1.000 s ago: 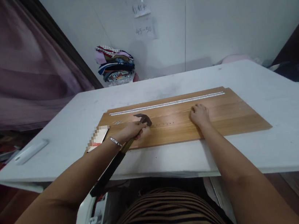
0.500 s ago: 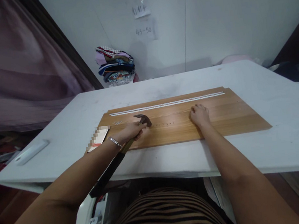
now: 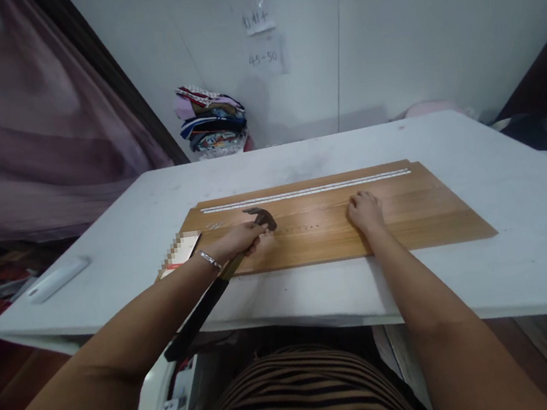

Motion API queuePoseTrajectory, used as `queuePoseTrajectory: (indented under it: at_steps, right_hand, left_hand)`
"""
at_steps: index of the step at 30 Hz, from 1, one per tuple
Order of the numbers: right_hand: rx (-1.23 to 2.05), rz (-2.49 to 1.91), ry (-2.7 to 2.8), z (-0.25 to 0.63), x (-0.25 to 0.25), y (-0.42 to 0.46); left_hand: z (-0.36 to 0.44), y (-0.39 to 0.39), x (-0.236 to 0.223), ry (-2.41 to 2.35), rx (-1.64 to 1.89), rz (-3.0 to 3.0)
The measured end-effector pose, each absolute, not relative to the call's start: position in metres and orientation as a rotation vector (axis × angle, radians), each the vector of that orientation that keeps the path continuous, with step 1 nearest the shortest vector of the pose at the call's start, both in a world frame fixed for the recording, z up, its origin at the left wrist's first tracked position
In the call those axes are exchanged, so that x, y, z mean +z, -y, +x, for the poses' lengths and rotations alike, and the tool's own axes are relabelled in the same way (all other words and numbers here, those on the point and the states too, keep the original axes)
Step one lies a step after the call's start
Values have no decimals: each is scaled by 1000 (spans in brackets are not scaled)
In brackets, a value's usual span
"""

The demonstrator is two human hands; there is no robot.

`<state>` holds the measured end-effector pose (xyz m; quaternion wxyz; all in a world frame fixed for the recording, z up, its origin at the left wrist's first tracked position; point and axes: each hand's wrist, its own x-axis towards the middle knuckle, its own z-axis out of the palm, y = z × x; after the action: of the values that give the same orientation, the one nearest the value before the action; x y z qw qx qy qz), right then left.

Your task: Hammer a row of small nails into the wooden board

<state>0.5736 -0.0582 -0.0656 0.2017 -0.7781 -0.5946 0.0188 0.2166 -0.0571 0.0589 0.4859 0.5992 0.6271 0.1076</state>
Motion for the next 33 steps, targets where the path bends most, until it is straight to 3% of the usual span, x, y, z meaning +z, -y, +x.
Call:
queuePoseTrajectory:
  at_steps: [33]
  right_hand:
    - [24, -2158, 1663, 573, -66, 58]
  left_hand:
    - [220, 59, 64, -1531, 269, 1447]
